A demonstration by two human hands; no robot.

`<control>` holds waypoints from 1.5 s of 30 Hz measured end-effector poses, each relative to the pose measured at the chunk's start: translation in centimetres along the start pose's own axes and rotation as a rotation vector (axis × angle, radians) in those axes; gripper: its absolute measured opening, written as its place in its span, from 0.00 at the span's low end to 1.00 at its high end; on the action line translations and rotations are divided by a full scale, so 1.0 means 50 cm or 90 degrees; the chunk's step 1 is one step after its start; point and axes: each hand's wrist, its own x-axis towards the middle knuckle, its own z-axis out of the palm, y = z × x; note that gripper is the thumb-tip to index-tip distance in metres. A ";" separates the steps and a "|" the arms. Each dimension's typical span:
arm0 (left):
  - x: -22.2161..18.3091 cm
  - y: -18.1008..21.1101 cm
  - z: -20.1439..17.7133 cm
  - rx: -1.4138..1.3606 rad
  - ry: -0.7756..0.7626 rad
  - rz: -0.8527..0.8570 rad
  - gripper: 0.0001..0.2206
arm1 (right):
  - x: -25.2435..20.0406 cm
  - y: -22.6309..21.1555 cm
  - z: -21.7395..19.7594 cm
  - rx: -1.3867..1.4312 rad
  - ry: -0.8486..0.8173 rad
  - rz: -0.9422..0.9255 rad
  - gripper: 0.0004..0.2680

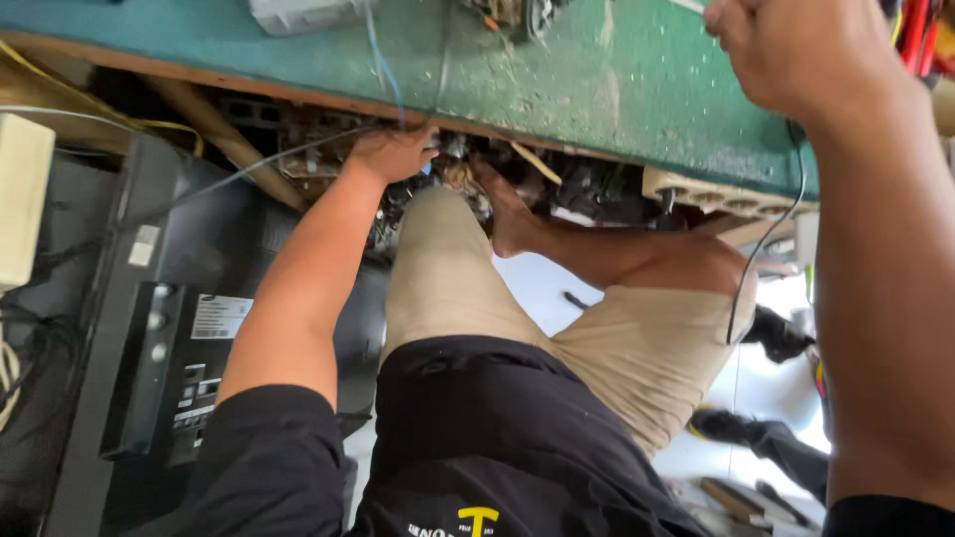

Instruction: The person disassembles an electric fan motor by removing screws with a screwdriver, taking off the motor housing, and applying oil to the internal assembly.

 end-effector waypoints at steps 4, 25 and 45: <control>-0.090 0.029 -0.073 -0.010 0.000 -0.029 0.30 | 0.031 0.045 0.031 -0.019 0.078 -0.090 0.09; -0.130 0.274 -0.598 -0.061 0.610 0.201 0.11 | 0.083 -0.015 0.019 -0.031 -0.017 0.025 0.21; -0.073 0.290 -0.672 -0.021 0.459 0.224 0.03 | 0.056 0.071 0.129 0.222 0.174 -0.045 0.08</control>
